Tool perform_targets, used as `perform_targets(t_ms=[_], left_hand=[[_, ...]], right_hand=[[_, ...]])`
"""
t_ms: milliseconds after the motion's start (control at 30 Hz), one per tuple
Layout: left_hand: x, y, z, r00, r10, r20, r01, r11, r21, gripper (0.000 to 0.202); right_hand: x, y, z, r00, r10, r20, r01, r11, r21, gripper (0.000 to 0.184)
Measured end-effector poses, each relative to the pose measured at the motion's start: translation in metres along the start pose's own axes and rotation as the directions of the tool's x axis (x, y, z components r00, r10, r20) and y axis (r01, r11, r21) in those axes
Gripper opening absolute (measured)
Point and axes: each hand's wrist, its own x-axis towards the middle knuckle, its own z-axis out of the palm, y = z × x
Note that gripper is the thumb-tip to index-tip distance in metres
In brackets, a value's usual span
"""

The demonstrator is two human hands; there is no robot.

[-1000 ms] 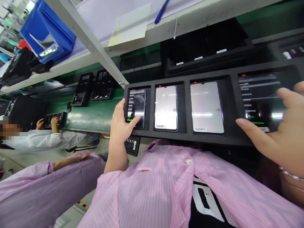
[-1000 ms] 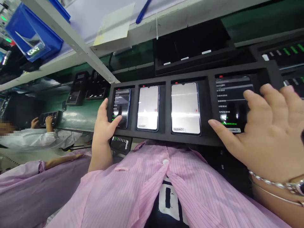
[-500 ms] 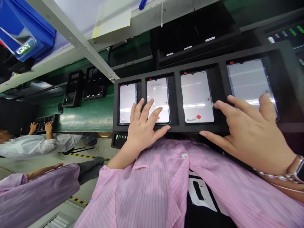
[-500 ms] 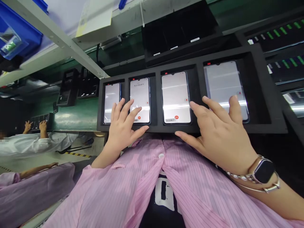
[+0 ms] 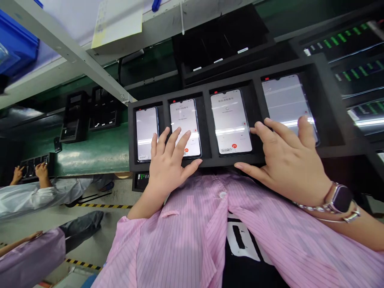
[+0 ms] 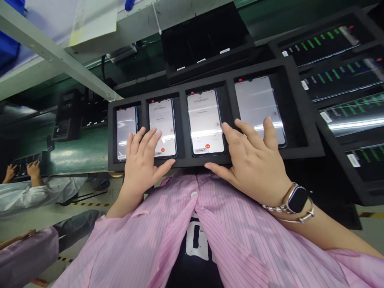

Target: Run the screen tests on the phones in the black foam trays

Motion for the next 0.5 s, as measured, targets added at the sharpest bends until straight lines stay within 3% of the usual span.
perform_targets(t_ms=[133,233,333,400,500], left_hand=[[0.0,-0.001,-0.002,1.0,0.002,-0.007,-0.002,1.0,-0.003,0.07],[0.0,-0.001,-0.003,1.0,-0.009,0.024,0.009,1.0,0.013,0.063],[0.003,-0.001,-0.003,0.998,-0.019,0.061,0.018,1.0,0.017,0.056],[0.006,-0.001,-0.003,0.996,-0.024,0.081,0.024,1.0,0.002,0.051],[0.006,-0.007,-0.012,0.999,-0.022,0.05,0.026,0.996,-0.084,0.052]], right_hand=[[0.004,-0.004,-0.003,0.999,-0.008,0.045,0.009,1.0,-0.019,0.071],[0.001,0.005,-0.012,1.0,-0.005,0.007,0.004,1.0,0.021,0.071],[-0.009,0.029,-0.023,0.981,0.118,-0.155,-0.099,0.987,0.127,0.073],[-0.019,0.047,-0.026,0.943,0.132,-0.305,-0.091,0.985,0.148,0.057],[-0.029,0.065,-0.023,0.94,0.107,-0.324,-0.069,0.99,0.127,0.037]])
